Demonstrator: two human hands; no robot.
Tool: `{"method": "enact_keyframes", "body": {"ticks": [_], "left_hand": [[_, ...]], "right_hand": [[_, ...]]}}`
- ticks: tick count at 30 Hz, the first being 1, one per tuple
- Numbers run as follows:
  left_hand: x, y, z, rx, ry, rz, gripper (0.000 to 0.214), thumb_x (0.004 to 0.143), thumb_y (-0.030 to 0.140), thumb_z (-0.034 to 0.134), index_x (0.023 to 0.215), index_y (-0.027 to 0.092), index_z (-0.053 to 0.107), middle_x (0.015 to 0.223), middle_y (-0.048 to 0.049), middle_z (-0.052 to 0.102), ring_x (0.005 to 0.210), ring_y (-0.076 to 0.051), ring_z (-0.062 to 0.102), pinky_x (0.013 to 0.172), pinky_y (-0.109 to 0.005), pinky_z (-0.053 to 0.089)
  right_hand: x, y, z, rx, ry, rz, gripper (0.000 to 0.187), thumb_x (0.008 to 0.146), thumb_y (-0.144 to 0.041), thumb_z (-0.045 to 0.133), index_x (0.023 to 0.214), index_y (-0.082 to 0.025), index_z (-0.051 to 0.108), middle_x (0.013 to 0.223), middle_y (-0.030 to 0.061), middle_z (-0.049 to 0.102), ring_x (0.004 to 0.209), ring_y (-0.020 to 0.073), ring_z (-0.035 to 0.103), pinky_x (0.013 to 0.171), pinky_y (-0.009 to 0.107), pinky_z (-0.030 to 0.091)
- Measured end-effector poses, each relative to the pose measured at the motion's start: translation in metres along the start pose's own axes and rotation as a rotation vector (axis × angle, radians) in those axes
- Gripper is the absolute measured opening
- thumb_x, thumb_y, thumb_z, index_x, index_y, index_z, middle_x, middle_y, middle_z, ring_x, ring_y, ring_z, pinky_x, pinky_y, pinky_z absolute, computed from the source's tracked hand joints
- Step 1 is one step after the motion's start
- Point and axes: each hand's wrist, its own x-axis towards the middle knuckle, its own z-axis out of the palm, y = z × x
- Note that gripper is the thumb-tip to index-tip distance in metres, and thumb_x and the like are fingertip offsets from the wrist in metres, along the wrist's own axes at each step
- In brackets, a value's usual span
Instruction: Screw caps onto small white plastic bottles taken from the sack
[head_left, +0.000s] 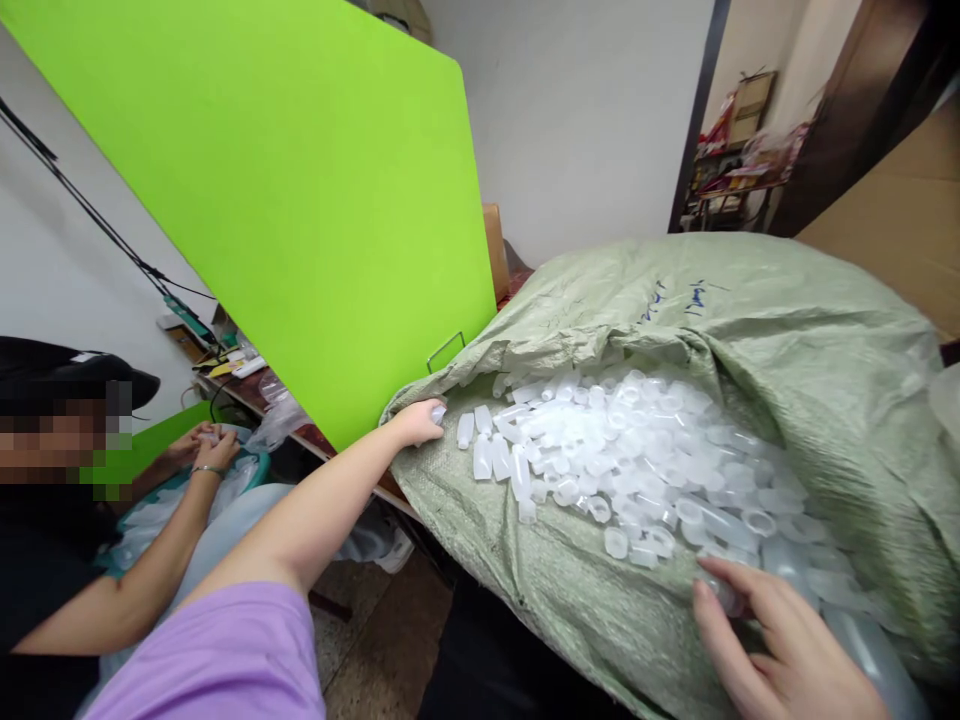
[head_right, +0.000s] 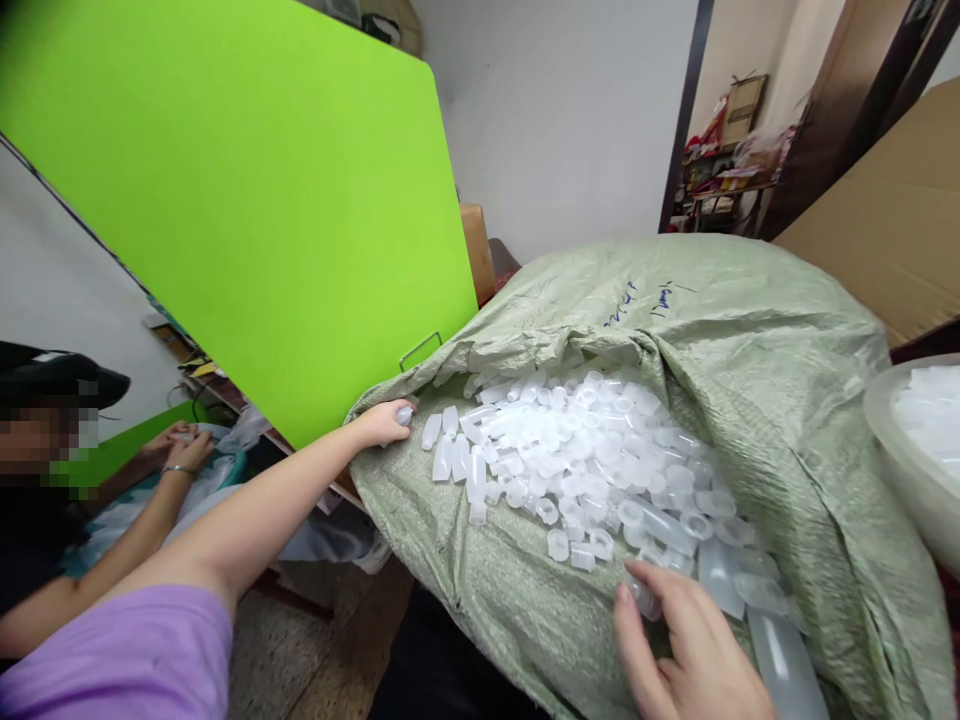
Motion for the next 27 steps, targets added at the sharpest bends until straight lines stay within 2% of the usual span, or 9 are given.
{"method": "enact_keyframes", "body": {"ticks": [4,11,14,17,20,23,27], "left_hand": [[0.003,0.001,-0.003,0.036,-0.023,0.038,0.050,0.059,0.019,0.061,0.109,0.023,0.059,0.088,-0.0016,0.068,0.075,-0.019,0.064,0.066,-0.022,0.048],[-0.001,0.010,0.002,0.132,0.095,0.052,0.046,0.064,0.020,0.059,0.110,0.021,0.058,0.097,-0.0079,0.061,0.090,-0.024,0.060,0.079,-0.028,0.046],[-0.009,0.013,0.003,0.152,0.126,0.072,0.043,0.070,0.022,0.056,0.113,0.022,0.056,0.108,-0.0097,0.056,0.102,-0.024,0.055,0.090,-0.029,0.042],[-0.012,0.015,0.002,0.165,0.096,0.093,0.044,0.071,0.021,0.055,0.115,0.024,0.055,0.119,-0.0096,0.050,0.111,-0.024,0.051,0.095,-0.029,0.039],[-0.005,0.014,-0.001,0.174,-0.014,0.077,0.045,0.066,0.021,0.058,0.112,0.023,0.058,0.108,-0.0097,0.059,0.098,-0.024,0.059,0.085,-0.030,0.045],[0.004,0.011,-0.007,0.177,-0.116,0.061,0.055,0.058,0.020,0.063,0.113,0.021,0.057,0.097,-0.0084,0.065,0.085,-0.024,0.063,0.072,-0.028,0.049],[0.005,0.009,-0.012,0.182,-0.158,0.058,0.068,0.051,0.019,0.066,0.118,0.018,0.053,0.098,-0.0089,0.067,0.083,-0.025,0.064,0.067,-0.027,0.049]], "right_hand": [[-0.003,0.000,0.002,0.029,-0.032,0.076,0.038,0.088,-0.053,0.038,0.102,-0.021,0.053,0.099,0.0076,0.064,0.088,0.0218,0.064,0.077,0.035,0.050],[-0.001,-0.002,0.000,0.026,-0.013,0.079,0.037,0.087,-0.052,0.040,0.100,-0.021,0.055,0.096,0.0074,0.065,0.084,0.0216,0.064,0.075,0.034,0.050],[0.000,-0.004,-0.001,0.016,0.020,0.091,0.040,0.087,-0.053,0.040,0.102,-0.020,0.056,0.096,0.0083,0.065,0.084,0.0230,0.063,0.076,0.036,0.050],[0.000,-0.004,-0.001,0.016,0.027,0.125,0.045,0.087,-0.055,0.039,0.109,-0.020,0.056,0.100,0.0087,0.064,0.087,0.0240,0.063,0.079,0.038,0.050],[0.001,-0.004,0.000,0.006,0.040,0.136,0.047,0.087,-0.056,0.037,0.109,-0.020,0.058,0.100,0.0088,0.063,0.089,0.0242,0.062,0.079,0.038,0.049],[0.004,-0.006,0.000,-0.013,0.052,0.145,0.047,0.088,-0.056,0.037,0.106,-0.020,0.060,0.099,0.0087,0.063,0.090,0.0240,0.062,0.078,0.037,0.049],[0.008,-0.012,-0.003,-0.002,0.081,0.151,0.044,0.088,-0.054,0.038,0.102,-0.019,0.060,0.095,0.0078,0.063,0.084,0.0214,0.062,0.076,0.035,0.049]]}}
